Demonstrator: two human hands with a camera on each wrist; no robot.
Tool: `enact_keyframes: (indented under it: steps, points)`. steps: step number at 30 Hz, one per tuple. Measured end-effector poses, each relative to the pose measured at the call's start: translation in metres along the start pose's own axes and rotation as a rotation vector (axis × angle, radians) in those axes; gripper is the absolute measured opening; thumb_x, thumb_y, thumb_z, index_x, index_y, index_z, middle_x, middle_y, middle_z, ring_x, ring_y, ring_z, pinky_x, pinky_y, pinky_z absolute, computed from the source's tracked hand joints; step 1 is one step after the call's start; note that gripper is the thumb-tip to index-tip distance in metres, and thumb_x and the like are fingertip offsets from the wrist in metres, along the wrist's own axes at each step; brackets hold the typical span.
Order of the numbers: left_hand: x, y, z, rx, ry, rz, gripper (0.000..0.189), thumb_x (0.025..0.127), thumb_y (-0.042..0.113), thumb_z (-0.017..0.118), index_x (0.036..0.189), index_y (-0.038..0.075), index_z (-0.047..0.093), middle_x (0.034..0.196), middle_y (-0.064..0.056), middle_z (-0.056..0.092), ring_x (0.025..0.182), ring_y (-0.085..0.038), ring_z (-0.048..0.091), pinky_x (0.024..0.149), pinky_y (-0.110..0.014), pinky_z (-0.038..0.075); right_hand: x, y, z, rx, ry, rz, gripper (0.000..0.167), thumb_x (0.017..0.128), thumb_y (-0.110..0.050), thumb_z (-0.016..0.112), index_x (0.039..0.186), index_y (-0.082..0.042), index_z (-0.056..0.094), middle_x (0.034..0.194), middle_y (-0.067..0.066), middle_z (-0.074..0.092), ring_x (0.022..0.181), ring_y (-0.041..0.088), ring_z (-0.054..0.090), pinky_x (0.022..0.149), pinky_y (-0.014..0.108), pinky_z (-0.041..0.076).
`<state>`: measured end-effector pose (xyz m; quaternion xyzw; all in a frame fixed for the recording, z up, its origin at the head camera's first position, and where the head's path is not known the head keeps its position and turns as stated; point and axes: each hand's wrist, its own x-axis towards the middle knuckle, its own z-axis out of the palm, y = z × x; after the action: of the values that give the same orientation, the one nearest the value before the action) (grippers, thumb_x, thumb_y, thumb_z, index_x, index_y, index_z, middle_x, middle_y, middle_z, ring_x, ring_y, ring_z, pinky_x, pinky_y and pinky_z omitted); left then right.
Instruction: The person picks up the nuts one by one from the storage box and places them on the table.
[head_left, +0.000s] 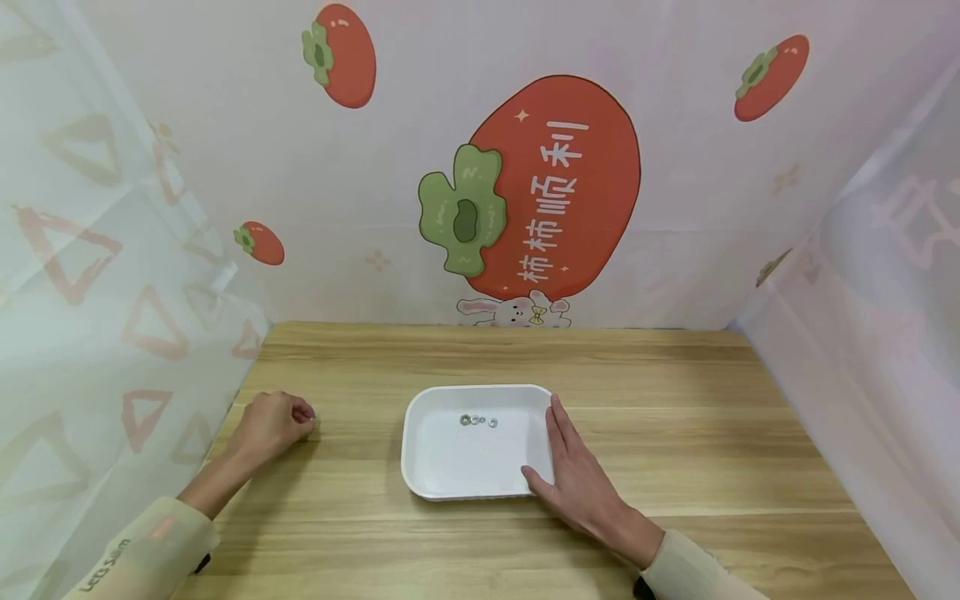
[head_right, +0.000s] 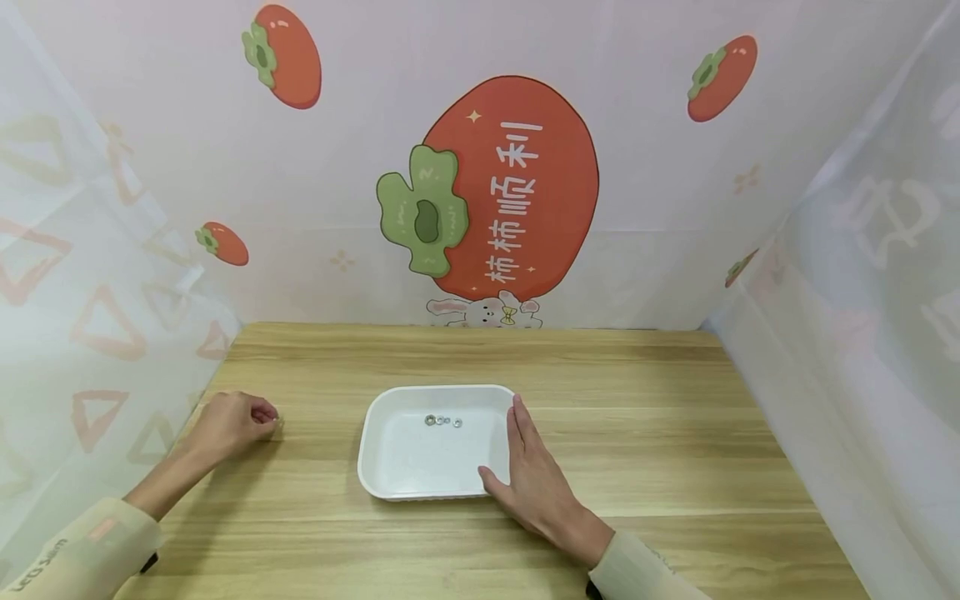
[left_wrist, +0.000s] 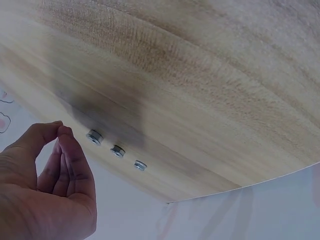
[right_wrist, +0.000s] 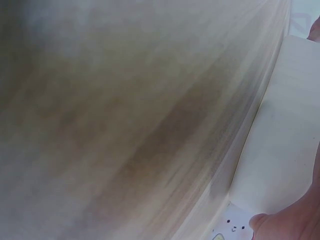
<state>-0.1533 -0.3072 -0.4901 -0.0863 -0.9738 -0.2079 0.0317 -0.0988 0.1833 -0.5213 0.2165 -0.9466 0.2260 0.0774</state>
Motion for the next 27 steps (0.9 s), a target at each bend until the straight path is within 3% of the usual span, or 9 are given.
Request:
enact_keyframes:
  steps: [15, 27]
  points:
    - [0.0019, 0.0015, 0.0012, 0.032, -0.064, 0.020, 0.006, 0.084, 0.005, 0.083, 0.079, 0.006, 0.079, 0.076, -0.002, 0.075, 0.067, -0.019, 0.070, 0.064, -0.043, 0.060, -0.0001, -0.0005, -0.0002, 0.006, 0.000, 0.002, 0.100, 0.099, -0.047, 0.066, 0.164, 0.010, 0.017, 0.176, 0.020, 0.010, 0.158, 0.037, 0.029, 0.117, 0.053, 0.043]
    - [0.0008, 0.0014, 0.0020, 0.042, -0.050, 0.044, 0.006, 0.085, 0.004, 0.083, 0.080, 0.005, 0.080, 0.075, -0.004, 0.075, 0.065, -0.018, 0.070, 0.061, -0.042, 0.060, 0.0000, 0.0002, 0.0007, -0.003, 0.005, -0.009, 0.099, 0.099, -0.047, 0.066, 0.163, 0.011, 0.018, 0.175, 0.023, 0.012, 0.157, 0.038, 0.029, 0.117, 0.053, 0.043]
